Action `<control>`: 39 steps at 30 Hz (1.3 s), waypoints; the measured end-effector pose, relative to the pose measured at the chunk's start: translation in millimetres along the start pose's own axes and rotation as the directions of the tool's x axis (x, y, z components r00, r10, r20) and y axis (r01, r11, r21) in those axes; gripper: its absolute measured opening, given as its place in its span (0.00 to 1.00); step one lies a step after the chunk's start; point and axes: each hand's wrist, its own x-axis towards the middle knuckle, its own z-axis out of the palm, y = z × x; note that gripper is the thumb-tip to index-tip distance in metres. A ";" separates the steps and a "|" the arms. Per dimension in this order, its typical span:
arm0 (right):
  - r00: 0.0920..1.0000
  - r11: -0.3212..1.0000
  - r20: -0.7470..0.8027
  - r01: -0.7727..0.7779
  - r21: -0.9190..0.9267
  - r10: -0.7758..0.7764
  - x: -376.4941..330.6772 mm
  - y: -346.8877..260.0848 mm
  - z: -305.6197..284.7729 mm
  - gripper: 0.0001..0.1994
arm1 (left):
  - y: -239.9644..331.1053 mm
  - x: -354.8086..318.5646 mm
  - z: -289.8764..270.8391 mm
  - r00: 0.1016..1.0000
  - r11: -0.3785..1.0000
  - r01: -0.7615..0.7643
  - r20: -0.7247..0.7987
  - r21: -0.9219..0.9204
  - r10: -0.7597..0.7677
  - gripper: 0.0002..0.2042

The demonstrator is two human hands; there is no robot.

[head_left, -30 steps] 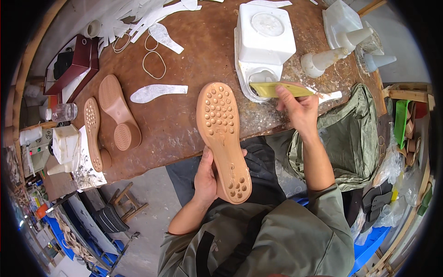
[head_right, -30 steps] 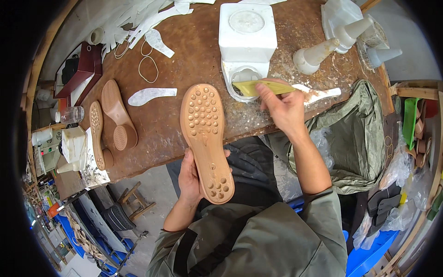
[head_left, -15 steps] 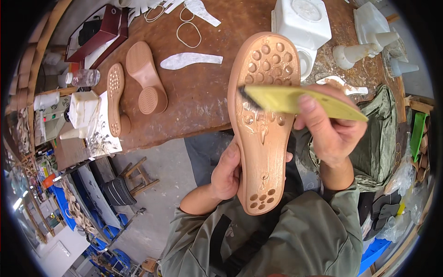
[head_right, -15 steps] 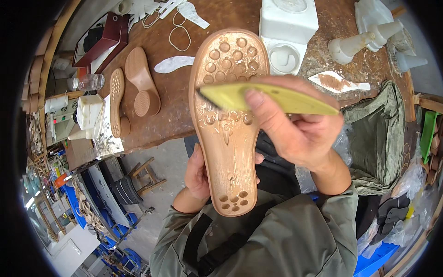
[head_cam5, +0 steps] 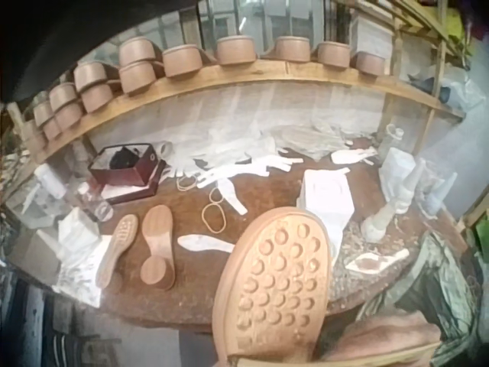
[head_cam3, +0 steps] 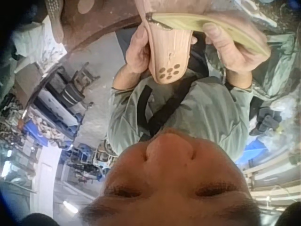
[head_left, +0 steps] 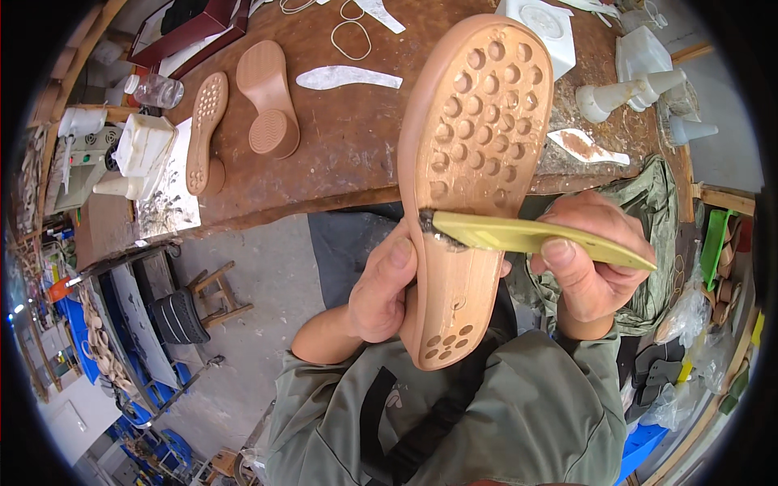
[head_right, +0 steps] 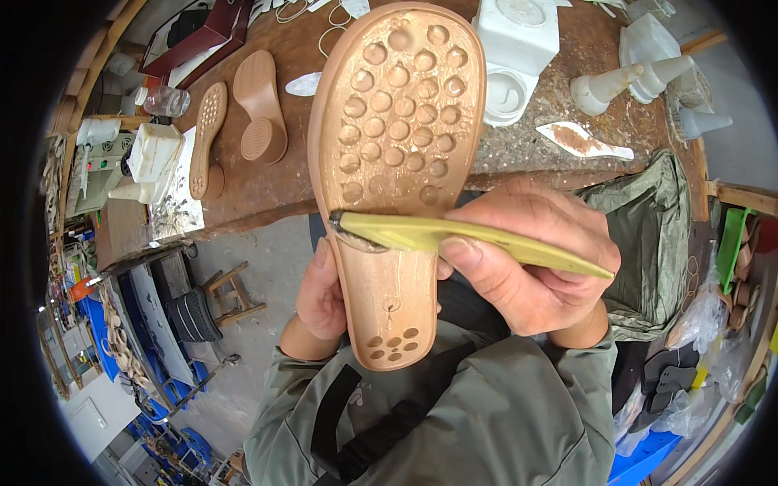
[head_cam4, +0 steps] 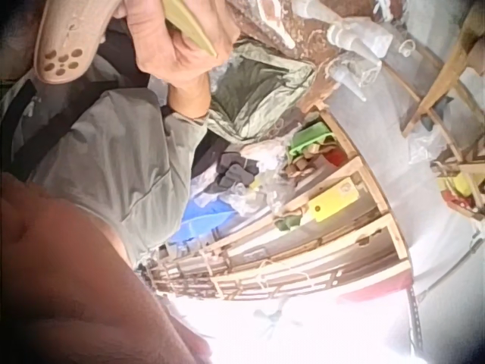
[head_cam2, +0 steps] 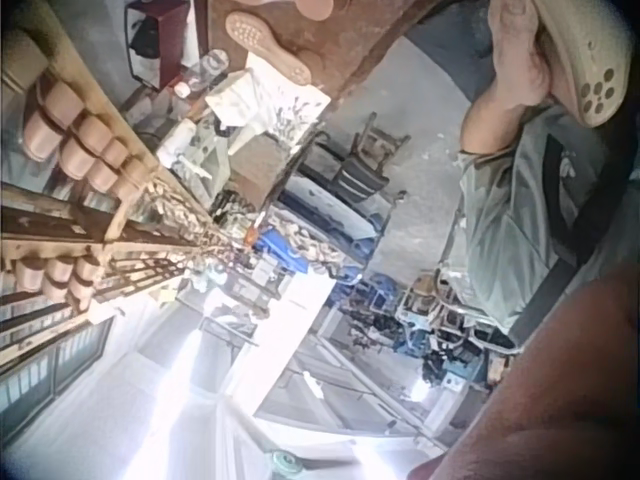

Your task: Applying adhesive to shoe soles using a brush at a manufacturing workstation.

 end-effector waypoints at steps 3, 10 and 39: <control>0.999 0.999 -0.004 0.035 -0.012 -0.035 -11.8 -5.8 1.5 0.07 | -0.8 -7.2 3.7 0.999 0.997 -0.037 -0.008 0.068 0.038 0.36; 0.992 0.992 0.029 0.123 0.008 -0.124 -32.0 -15.1 1.6 0.08 | -5.3 -9.3 10.0 0.987 0.986 -0.139 -0.062 0.096 0.145 0.33; 0.879 0.907 0.230 0.392 0.152 -0.418 -53.6 -41.6 14.8 0.11 | -10.1 -18.3 22.6 0.985 0.988 -0.113 -0.147 -0.108 0.096 0.27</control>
